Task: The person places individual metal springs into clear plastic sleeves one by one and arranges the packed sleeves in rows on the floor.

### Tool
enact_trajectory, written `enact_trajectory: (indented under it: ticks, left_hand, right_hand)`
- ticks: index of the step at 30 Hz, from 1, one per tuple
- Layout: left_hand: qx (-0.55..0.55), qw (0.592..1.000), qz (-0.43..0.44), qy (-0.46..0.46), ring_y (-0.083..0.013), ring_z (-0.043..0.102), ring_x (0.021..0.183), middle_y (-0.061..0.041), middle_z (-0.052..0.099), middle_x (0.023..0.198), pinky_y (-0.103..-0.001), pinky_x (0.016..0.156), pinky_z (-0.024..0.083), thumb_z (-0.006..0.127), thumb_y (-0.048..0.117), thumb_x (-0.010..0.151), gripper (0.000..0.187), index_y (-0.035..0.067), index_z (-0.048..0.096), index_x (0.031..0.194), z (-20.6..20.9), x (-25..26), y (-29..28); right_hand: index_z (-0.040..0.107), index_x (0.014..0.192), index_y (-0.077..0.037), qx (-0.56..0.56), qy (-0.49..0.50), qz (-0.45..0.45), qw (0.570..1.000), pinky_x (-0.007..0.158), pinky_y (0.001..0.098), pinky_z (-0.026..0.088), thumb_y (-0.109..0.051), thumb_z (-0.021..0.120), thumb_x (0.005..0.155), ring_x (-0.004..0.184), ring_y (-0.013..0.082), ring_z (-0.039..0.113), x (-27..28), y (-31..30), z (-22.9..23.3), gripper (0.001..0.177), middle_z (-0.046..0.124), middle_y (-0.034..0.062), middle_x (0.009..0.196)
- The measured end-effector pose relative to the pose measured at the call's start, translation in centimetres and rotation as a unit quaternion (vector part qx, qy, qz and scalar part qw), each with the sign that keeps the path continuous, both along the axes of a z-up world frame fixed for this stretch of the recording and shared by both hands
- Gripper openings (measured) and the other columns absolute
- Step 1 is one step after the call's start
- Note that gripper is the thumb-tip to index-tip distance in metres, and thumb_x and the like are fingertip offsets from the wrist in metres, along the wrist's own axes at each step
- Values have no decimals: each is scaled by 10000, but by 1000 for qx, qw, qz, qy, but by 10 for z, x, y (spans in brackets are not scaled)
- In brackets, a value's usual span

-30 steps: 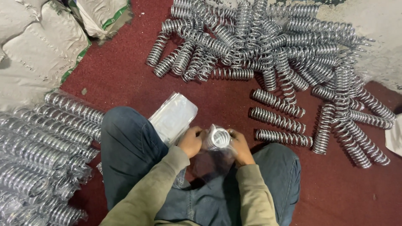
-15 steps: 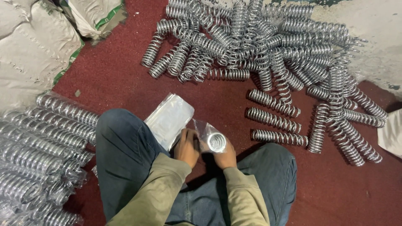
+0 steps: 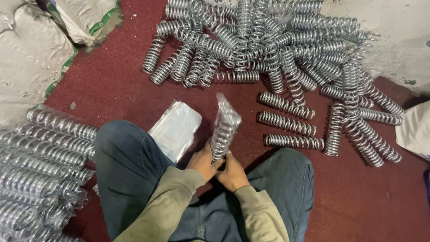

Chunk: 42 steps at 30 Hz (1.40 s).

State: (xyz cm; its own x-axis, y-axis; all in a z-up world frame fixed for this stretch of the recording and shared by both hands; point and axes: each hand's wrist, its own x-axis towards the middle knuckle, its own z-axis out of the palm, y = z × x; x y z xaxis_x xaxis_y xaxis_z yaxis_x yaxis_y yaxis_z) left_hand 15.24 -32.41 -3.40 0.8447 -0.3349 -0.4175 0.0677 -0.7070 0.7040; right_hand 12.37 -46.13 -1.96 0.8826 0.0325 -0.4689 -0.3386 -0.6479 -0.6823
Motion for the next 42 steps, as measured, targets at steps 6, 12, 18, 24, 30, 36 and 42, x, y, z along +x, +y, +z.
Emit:
enact_trajectory:
  ticks: [6, 12, 18, 24, 30, 36, 42]
  left_hand:
    - [-123, 974, 87, -172, -455, 576, 1200, -173, 465, 1567, -506, 985, 419, 435, 597, 969, 839, 85, 219, 1598, 51, -73, 15]
    - [-89, 882, 101, -452, -288, 525, 1060, -87, 492, 1136, -449, 987, 444, 785, 231, 777, 800, 169, 509, 1525, 64, -71, 15]
    - [-318, 895, 43, -310, -238, 652, 951, -75, 699, 1095, -358, 866, 507, 567, 161, 816, 263, 32, 727, 979, 69, -51, 5]
    - [-353, 853, 77, -377, -248, 580, 747, -64, 617, 832, -360, 713, 435, 610, -82, 701, 158, 57, 632, 773, 78, -79, -31]
    - [-354, 889, 81, -281, -233, 677, 915, -59, 696, 1027, -329, 845, 530, 864, 170, 683, 522, 111, 637, 1150, 54, -93, -19]
    - [-233, 911, -14, -340, -229, 627, 966, 70, 735, 960, -331, 929, 445, 770, 341, 723, 318, 206, 659, 990, 25, -68, 31]
    - [28, 764, 8, -645, -277, 709, 1093, -71, 753, 1085, -433, 1019, 375, 845, 214, 903, 209, 104, 728, 1037, 108, -48, 161]
  right_hand:
    - [321, 1596, -257, -27, -138, 79, 987, 786, 384, 528, -294, 508, 930, 970, 397, 735, -42, -5, 80, 693, 760, 102, 1211]
    - [674, 1046, -36, -8, -444, 116, 888, 719, 362, 518, -55, 590, 984, 754, 238, 661, -30, 6, 147, 106, 715, 75, 918]
    - [674, 1022, -152, -69, -460, 182, 866, 937, 450, 340, -206, 538, 1013, 1015, 226, 553, -58, 10, 148, 147, 697, -39, 1024]
    - [578, 1369, -136, -44, -356, 56, 932, 1022, 426, 448, -60, 636, 579, 1204, 271, 563, -46, -18, 134, 796, 504, 105, 1273]
    - [641, 1286, -180, -43, -159, 116, 979, 975, 405, 485, -26, 666, 587, 1192, 229, 648, -35, -16, 133, 716, 627, -12, 1301]
    - [567, 1389, -104, 141, -268, 122, 945, 1138, 384, 398, -82, 724, 795, 1358, 241, 543, -53, 7, 141, 615, 588, 96, 1409]
    - [644, 1327, -137, 90, -242, 4, 966, 1082, 338, 465, -193, 772, 840, 1211, 185, 636, -49, -35, 125, 507, 645, 47, 1329]
